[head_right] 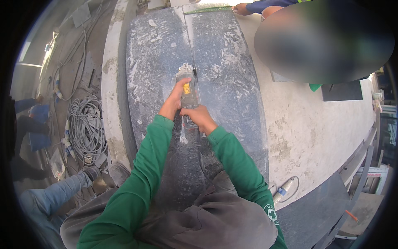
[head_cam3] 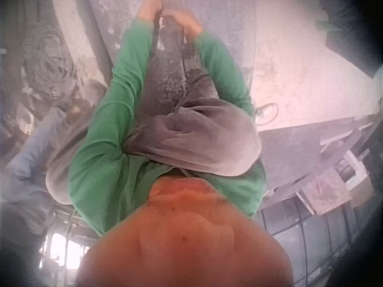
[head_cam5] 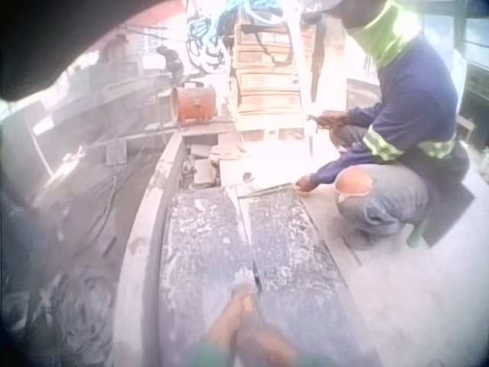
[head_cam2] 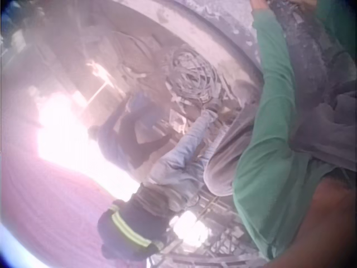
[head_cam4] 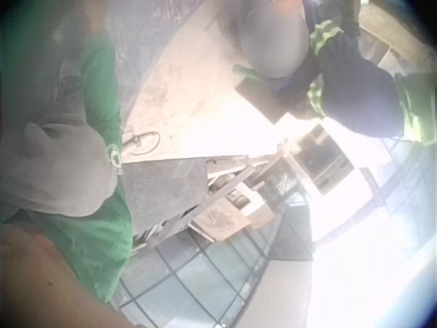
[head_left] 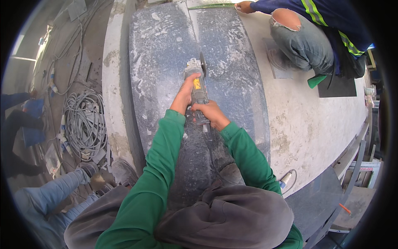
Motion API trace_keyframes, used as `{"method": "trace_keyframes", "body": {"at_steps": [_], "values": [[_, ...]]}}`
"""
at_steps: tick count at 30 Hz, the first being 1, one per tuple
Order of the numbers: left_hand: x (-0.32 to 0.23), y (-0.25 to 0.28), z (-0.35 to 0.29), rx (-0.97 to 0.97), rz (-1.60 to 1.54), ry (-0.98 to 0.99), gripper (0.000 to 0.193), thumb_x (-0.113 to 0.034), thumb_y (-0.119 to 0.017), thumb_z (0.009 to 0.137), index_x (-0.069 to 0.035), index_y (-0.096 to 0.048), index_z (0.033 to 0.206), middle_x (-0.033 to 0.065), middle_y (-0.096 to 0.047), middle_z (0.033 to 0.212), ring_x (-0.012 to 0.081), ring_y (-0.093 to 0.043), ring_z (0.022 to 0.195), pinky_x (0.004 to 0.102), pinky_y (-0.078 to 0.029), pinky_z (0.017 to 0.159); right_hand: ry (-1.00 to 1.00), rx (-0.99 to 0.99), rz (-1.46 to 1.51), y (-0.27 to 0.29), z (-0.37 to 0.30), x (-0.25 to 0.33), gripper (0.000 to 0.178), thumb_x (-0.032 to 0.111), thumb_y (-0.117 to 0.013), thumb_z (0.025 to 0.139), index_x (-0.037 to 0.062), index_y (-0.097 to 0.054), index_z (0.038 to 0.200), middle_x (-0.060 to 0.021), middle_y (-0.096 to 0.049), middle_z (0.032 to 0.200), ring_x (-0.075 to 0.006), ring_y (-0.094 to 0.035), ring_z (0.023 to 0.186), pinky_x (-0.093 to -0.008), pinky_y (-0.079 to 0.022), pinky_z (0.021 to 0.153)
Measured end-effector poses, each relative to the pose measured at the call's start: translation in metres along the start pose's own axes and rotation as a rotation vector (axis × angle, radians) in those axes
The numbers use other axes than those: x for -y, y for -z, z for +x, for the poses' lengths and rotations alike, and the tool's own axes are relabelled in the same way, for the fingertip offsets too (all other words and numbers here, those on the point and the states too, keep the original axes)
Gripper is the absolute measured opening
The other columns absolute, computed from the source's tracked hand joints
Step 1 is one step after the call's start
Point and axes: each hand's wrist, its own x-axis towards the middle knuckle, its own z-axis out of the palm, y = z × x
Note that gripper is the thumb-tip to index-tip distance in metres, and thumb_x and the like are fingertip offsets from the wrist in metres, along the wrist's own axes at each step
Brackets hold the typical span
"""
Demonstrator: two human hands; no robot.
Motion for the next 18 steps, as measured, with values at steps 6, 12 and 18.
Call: {"method": "trace_keyframes", "body": {"at_steps": [6,12,18], "values": [[0.025,-0.002,-0.03,0.015,0.005,0.02,0.055,-0.045,-0.068,0.083,-0.003,-0.055,0.116,0.0159,-0.064,0.089,0.028,-0.066,0.068,0.0425,-0.058,0.059,0.053,-0.028,0.015,-0.005,-0.032,-0.024,0.027,0.007,-0.072,0.076,-0.0039,-0.064,0.1,-0.0116,-0.067,0.082,-0.0193,-0.067,0.062,-0.0314,-0.054,0.051],[0.025,-0.009,-0.03,0.025,-0.024,0.007,0.047,-0.042,-0.067,0.084,-0.002,-0.055,0.107,0.0137,-0.062,0.079,0.0275,-0.065,0.062,0.042,-0.058,0.057,0.084,-0.019,0.052,0.003,-0.025,-0.031,0.025,0.006,-0.072,0.077,-0.0037,-0.064,0.099,-0.0113,-0.067,0.081,-0.0195,-0.066,0.061,-0.0316,-0.052,0.05],[-0.001,0.0,0.003,0.016,0.028,0.006,0.057,-0.047,-0.068,0.082,-0.003,-0.054,0.115,0.0162,-0.064,0.089,0.0295,-0.067,0.069,0.0448,-0.059,0.06,-0.016,0.008,0.004,0.003,0.001,0.001,0.028,0.01,-0.073,0.076,-0.0026,-0.064,0.099,-0.0101,-0.067,0.079,-0.0181,-0.066,0.059,-0.0318,-0.049,0.044]]}}
